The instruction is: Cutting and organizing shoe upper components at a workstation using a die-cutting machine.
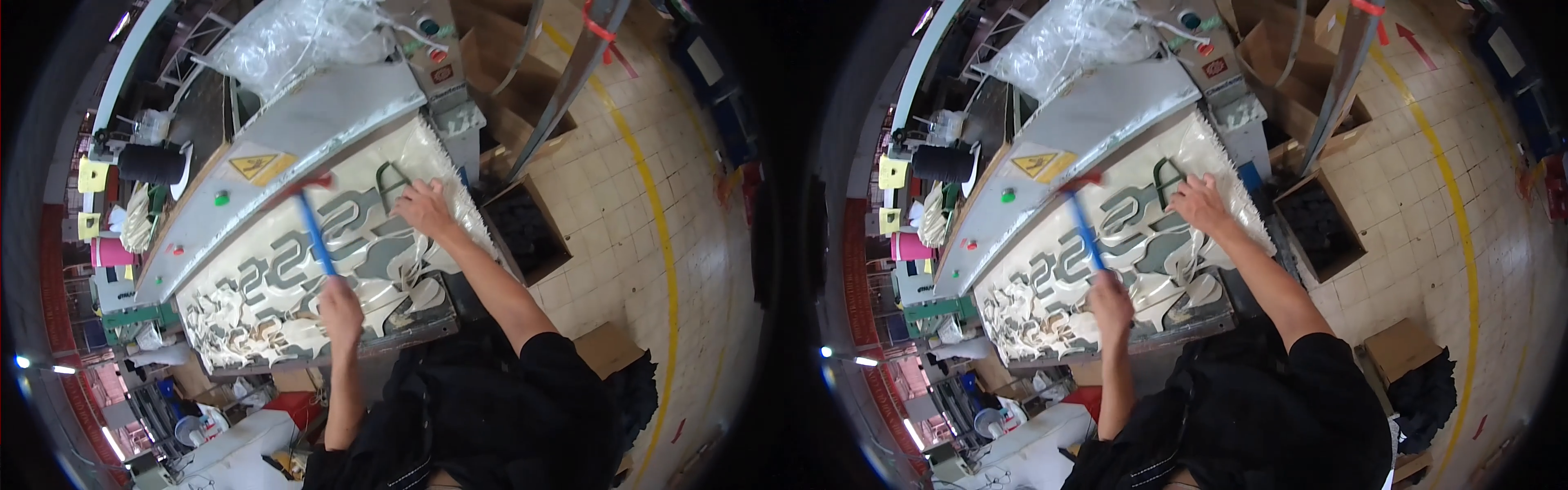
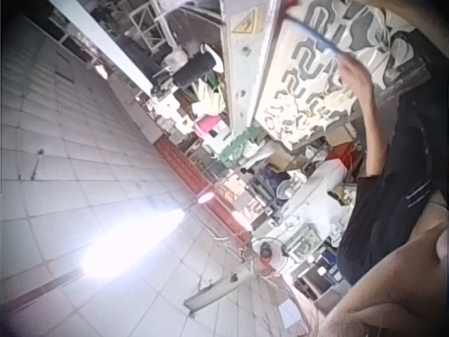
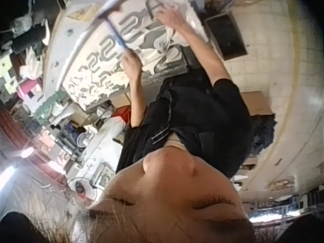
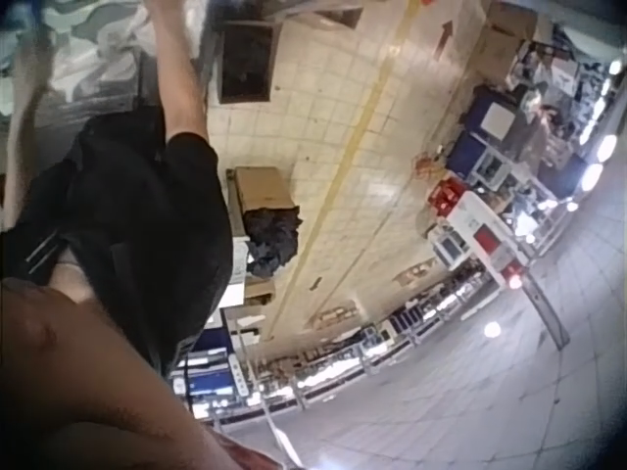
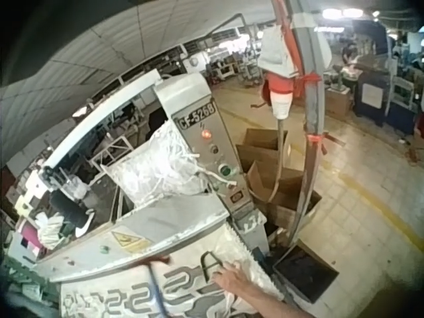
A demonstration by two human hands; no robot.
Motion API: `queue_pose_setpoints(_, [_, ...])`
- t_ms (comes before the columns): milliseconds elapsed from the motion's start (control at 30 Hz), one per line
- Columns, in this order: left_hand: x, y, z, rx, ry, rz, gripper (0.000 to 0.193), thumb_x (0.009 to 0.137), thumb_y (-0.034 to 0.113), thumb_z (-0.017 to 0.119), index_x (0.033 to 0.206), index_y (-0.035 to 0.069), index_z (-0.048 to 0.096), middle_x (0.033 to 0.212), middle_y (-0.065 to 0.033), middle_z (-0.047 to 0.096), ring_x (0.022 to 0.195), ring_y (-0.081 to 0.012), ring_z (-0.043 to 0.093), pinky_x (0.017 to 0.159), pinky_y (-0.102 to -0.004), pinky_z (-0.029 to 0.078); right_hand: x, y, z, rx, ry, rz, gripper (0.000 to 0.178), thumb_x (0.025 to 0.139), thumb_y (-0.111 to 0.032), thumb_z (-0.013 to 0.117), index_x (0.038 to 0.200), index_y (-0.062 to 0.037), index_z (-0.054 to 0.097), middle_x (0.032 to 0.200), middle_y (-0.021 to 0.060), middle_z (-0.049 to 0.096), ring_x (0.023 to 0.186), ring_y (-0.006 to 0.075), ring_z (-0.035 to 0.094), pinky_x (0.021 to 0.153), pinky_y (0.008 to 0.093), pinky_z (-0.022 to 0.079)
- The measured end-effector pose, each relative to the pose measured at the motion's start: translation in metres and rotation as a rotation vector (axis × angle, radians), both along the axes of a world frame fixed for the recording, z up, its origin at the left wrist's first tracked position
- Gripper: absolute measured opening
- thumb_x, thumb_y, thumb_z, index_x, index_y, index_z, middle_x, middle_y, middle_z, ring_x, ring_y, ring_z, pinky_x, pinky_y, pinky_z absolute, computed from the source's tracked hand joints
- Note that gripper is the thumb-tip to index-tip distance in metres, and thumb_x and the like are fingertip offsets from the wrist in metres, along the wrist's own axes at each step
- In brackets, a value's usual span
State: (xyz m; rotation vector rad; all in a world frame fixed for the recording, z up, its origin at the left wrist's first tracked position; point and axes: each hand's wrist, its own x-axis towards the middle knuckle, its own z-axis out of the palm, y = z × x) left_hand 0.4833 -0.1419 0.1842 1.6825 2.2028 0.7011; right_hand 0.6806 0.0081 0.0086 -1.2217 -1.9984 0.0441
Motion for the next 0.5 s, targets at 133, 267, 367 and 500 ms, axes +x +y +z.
queue_pose_setpoints(133, [0.030,0.036,0.082,0.643,-0.966,-0.159,0.051,0.114,0.054,0.040,0.091,0.010,0.053,0.064,0.0020,0.045,0.057,-0.0120,0.048,0.051,-0.0257,0.038,0.030,0.022,0.011,0.043,0.010,-0.057,0.015,0.082,-0.036,0.080,0.082,-0.0219,0.076,0.089,-0.0063,0.062,0.099,0.0168,0.056,0.093,0.0476,0.033])
queue_pose_setpoints(267, [-0.015,0.015,-0.127,0.225,0.307,-0.068,0.062,0.114,0.058,0.037,0.082,0.008,0.055,0.067,-0.0069,0.055,0.062,-0.0176,0.059,0.056,-0.0344,0.044,0.015,0.032,0.036,0.098,0.044,-0.002,0.020,0.082,-0.039,0.081,0.077,-0.0208,0.074,0.087,-0.0037,0.062,0.101,0.0179,0.056,0.094,0.0491,0.035])
queue_pose_setpoints(367, [0.005,-0.009,-0.108,-0.231,-0.094,0.105,0.060,0.115,0.049,0.038,0.081,0.002,0.057,0.067,-0.0134,0.058,0.063,-0.0273,0.061,0.059,-0.0426,0.045,0.011,0.012,0.014,0.030,0.043,0.010,0.019,0.083,-0.038,0.080,0.078,-0.0206,0.075,0.089,-0.0042,0.063,0.101,0.0182,0.056,0.094,0.0499,0.035])
queue_pose_setpoints(500, [-0.023,-0.041,-0.055,-0.331,-0.380,0.190,0.055,0.115,0.041,0.043,0.082,0.001,0.058,0.063,-0.0078,0.053,0.058,-0.0217,0.055,0.058,-0.0425,0.043,0.004,-0.012,0.007,-0.039,0.041,0.056,0.016,0.085,-0.035,0.077,0.081,-0.0196,0.075,0.093,-0.0052,0.063,0.103,0.0198,0.055,0.095,0.0508,0.035])
